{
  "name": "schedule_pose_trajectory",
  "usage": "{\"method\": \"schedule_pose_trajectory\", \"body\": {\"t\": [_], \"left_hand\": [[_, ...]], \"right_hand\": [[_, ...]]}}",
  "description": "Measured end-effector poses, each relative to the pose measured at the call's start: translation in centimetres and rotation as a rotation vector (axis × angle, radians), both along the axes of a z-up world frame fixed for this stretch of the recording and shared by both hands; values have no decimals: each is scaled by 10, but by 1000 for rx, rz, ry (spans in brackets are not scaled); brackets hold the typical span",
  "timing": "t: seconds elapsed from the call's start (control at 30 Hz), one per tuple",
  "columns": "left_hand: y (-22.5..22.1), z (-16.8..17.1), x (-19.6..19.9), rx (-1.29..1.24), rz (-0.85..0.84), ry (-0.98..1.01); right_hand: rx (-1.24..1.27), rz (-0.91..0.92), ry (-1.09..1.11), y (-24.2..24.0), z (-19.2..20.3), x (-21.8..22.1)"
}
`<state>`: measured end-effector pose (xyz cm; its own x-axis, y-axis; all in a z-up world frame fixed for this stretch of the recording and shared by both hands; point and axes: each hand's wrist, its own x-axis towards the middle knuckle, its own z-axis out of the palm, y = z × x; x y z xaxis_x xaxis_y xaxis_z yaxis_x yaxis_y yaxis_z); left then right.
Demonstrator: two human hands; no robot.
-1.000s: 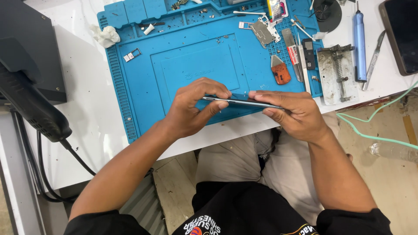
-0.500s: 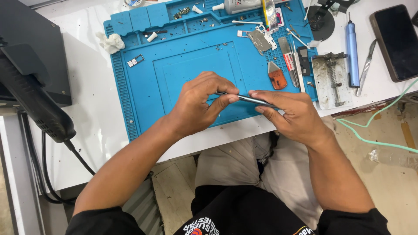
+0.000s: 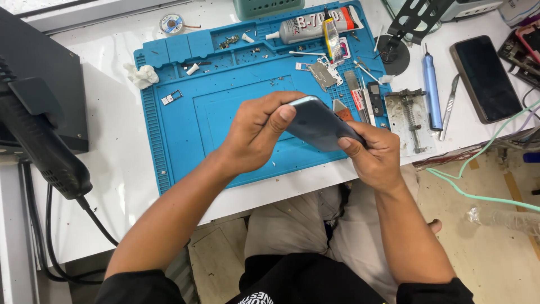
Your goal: Repairing a mobile phone by unscrewing internal components and reassembling the back cover
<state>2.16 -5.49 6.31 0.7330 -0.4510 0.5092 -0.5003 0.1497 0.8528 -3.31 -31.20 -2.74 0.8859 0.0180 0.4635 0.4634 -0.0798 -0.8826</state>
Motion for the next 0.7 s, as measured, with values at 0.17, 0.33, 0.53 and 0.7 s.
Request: {"method": "schedule_pose_trajectory", "body": {"t": [0.17,0.33,0.53,0.7], "left_hand": [[-8,14,0,-76,59,33],[-18,5,26,-131,4,156],[-28,-21,22,-231,-16,281],[-17,-36,33,-276,17,287]], "right_hand": [[219,50,-6,20,-6,-3],[559,138,107,52,27,-6],[803,198,269,61,22,-3],[807,210,328,69,15,-10]]}}
